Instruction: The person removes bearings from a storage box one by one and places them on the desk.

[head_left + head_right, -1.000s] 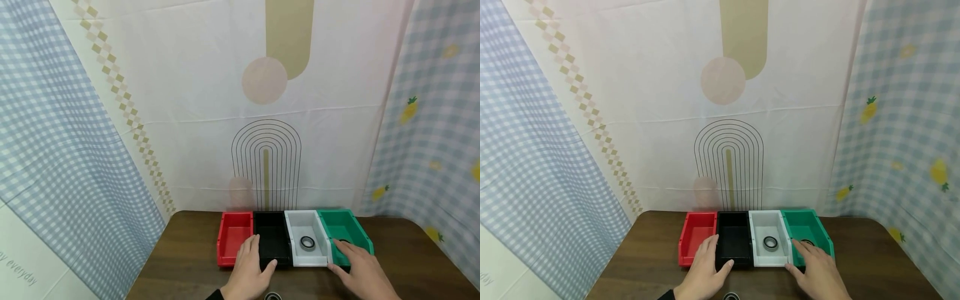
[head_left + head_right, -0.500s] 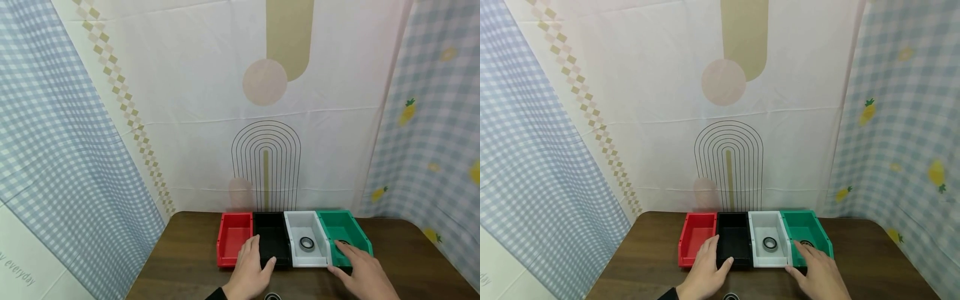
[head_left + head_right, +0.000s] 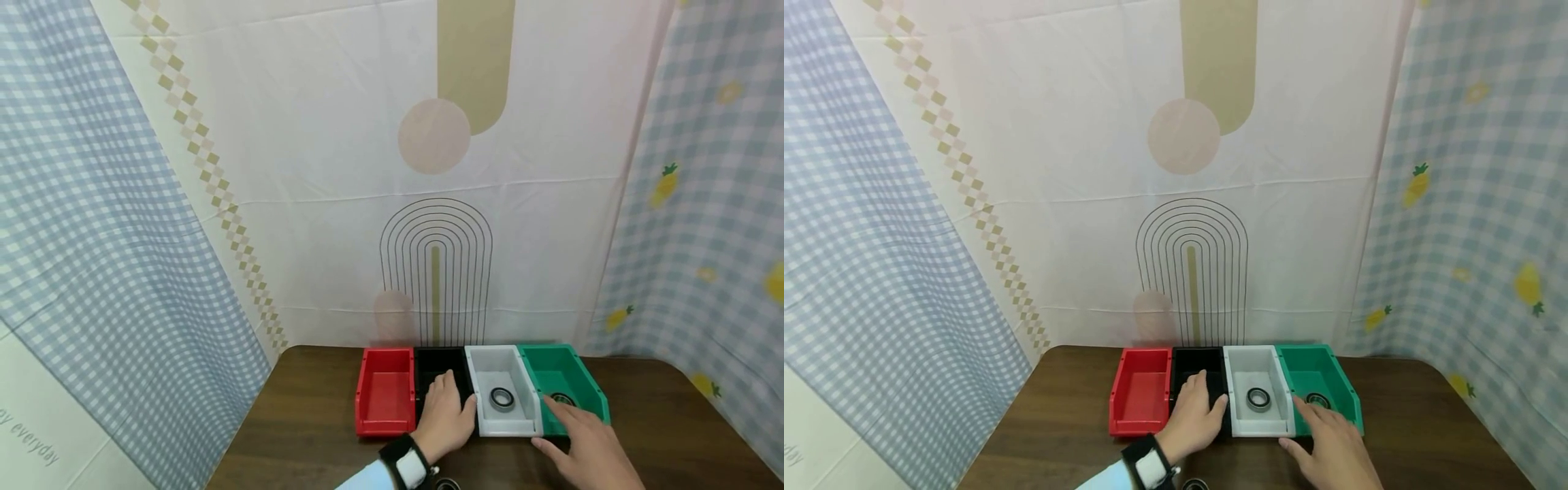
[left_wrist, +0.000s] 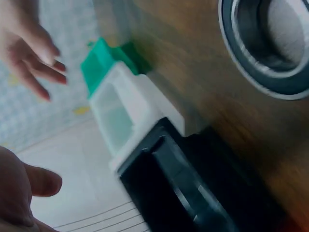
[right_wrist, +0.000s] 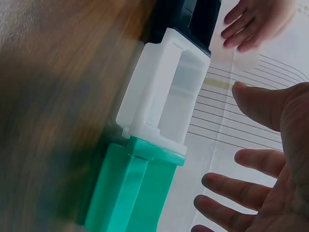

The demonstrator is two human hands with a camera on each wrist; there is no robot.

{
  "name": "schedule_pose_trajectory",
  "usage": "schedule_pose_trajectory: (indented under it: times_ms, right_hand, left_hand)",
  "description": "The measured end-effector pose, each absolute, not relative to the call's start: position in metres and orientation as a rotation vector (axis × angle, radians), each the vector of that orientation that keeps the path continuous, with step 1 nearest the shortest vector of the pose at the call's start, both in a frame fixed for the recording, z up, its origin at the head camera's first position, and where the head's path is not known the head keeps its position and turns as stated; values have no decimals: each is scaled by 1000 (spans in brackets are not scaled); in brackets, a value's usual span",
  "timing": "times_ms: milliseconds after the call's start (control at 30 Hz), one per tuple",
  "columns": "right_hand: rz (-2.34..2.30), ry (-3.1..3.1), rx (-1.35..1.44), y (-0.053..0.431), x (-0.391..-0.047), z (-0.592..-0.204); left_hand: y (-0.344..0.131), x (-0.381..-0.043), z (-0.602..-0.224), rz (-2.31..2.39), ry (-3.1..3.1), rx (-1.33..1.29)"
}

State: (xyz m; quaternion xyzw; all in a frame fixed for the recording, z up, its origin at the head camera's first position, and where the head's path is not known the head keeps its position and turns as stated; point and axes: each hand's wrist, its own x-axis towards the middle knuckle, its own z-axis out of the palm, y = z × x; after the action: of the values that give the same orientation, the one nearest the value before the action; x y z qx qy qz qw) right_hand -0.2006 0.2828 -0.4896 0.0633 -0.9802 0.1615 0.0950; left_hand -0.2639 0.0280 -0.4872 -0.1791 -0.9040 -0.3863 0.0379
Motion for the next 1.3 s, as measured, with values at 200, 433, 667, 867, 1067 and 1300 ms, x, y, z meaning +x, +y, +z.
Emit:
schedule_pose_trajectory:
  times_ms: [200, 433, 667, 867, 1067, 1300]
  right_hand:
    - [537, -2924, 192, 276, -199, -490]
    - [579, -2923, 149, 274, -198, -487]
    - [614, -2896, 138, 270, -197, -488]
    - [615, -2895, 128, 267, -197, -488]
    - [621, -2911, 140, 266, -199, -484]
    - [613, -2937, 131, 267, -199, -485]
  left_hand:
    - [59, -302, -512, -1114, -2737, -486]
    - [95, -321, -508, -1172, -2866, -274]
    - [117, -337, -515, -1115, -2862, 23]
    - [119, -346, -526, -1256, -2770, 115]
    - [114, -347, -531, -1245, -2754, 51]
    - [115, -344, -533, -1233, -2750, 23]
